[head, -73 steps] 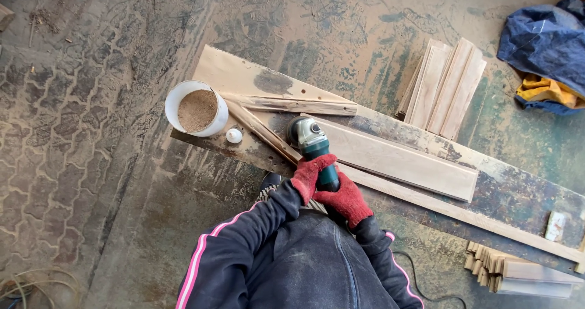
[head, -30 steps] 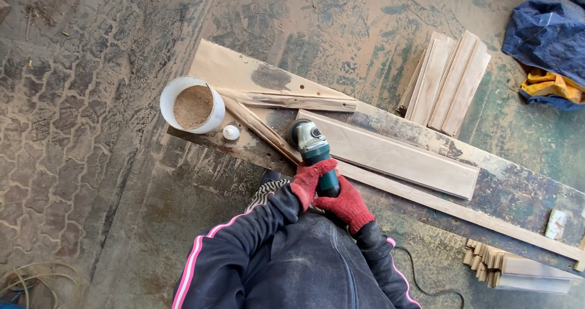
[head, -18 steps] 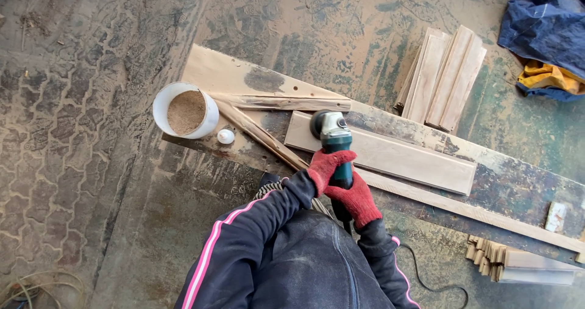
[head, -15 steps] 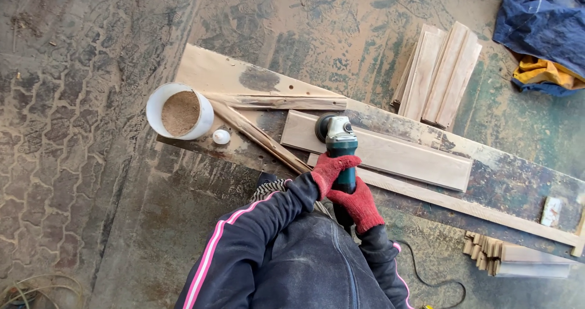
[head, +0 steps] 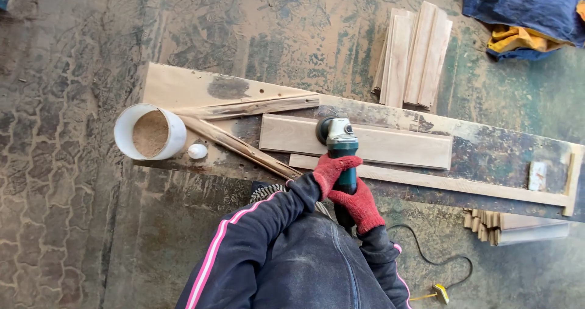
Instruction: Sanding wooden planks using an angle grinder with a sanding disc attachment on a workbench.
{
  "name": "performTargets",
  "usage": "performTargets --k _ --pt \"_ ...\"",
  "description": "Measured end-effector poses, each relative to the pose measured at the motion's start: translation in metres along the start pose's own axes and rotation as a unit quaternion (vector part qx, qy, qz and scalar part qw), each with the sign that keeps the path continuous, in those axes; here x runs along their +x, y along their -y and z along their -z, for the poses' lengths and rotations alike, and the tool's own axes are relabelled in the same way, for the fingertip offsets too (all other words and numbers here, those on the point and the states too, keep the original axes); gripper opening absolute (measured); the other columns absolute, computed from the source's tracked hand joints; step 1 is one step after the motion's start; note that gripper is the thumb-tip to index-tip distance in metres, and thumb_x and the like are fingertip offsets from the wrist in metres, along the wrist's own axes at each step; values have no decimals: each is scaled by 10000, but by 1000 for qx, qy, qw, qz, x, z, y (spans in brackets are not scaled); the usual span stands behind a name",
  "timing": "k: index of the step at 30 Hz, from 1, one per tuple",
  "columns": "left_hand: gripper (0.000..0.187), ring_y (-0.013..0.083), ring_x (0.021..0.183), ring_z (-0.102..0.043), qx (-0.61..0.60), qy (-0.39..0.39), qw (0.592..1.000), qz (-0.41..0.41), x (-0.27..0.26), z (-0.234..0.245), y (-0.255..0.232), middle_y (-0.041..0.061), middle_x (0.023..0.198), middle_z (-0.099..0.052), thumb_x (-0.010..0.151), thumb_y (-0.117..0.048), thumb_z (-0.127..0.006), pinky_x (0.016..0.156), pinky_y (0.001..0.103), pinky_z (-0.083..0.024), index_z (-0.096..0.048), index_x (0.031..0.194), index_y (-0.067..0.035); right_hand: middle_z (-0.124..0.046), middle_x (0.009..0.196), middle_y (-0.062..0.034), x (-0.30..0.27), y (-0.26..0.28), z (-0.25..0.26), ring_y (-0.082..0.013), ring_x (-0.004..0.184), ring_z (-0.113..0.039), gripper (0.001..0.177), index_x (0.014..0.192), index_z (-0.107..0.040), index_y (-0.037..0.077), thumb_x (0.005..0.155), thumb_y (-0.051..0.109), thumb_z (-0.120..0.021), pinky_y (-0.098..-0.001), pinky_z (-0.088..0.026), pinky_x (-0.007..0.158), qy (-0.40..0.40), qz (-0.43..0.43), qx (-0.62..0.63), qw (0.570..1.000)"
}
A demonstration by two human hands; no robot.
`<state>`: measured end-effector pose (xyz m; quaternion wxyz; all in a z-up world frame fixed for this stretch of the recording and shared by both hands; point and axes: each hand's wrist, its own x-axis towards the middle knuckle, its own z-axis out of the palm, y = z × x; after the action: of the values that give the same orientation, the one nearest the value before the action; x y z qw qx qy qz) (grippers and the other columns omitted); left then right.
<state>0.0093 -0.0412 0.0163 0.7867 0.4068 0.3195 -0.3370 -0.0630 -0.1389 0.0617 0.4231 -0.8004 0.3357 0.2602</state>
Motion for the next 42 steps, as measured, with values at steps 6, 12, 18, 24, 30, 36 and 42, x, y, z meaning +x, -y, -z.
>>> performTargets --k 6,12,18,24,30,36,42 --pt "638 311 750 -754 10 -1 1000 -7 -8 -1 -4 158 763 -711 549 -221 -1003 731 462 -613 -681 1061 -17 -703 922 -198 -1 2 0 -351 950 -691 760 1049 -679 105 484 503 -995 -457 -529 847 7 0 -15 1000" --pt "709 320 774 -763 -50 -56 997 -21 -14 42 -12 183 811 -734 559 -236 -1030 714 473 -633 -658 1120 -13 -705 966 -174 -19 50 -22 -345 1010 -690 777 1086 -676 143 471 511 -976 -446 -529 882 70 21 -70 995" --pt "850 308 875 -753 -38 -93 995 -25 -15 63 -10 168 879 -721 536 -330 -1051 797 517 -615 -619 1203 -27 -700 964 -159 -33 71 -25 -331 1016 -696 800 1074 -674 153 451 554 -975 -430 -536 896 90 21 -107 990" --pt "771 322 841 -752 -2 -52 999 -15 -18 27 -7 167 867 -724 547 -308 -1031 754 522 -621 -655 1152 -12 -687 923 -157 -37 57 -3 -332 972 -692 724 1044 -668 147 501 535 -950 -449 -529 863 48 12 -68 996" --pt "737 335 832 -760 27 -32 999 -18 8 25 4 168 857 -726 548 -295 -1025 762 522 -622 -657 1121 -14 -662 866 -163 -20 31 -5 -316 901 -677 724 1000 -655 113 499 528 -974 -438 -528 823 35 10 -50 998" --pt "748 303 873 -755 18 -56 998 -20 -9 47 -5 151 864 -724 571 -319 -1016 775 495 -632 -671 1163 -20 -687 931 -165 -30 54 -17 -329 973 -692 722 1054 -674 134 512 507 -970 -439 -537 864 70 20 -75 995" --pt "652 292 780 -746 10 -15 999 -35 -2 12 2 144 805 -709 562 -223 -1001 749 477 -628 -694 1091 3 -680 877 -152 -17 24 -6 -308 915 -695 679 1012 -680 130 523 504 -967 -440 -539 831 23 3 -26 999"
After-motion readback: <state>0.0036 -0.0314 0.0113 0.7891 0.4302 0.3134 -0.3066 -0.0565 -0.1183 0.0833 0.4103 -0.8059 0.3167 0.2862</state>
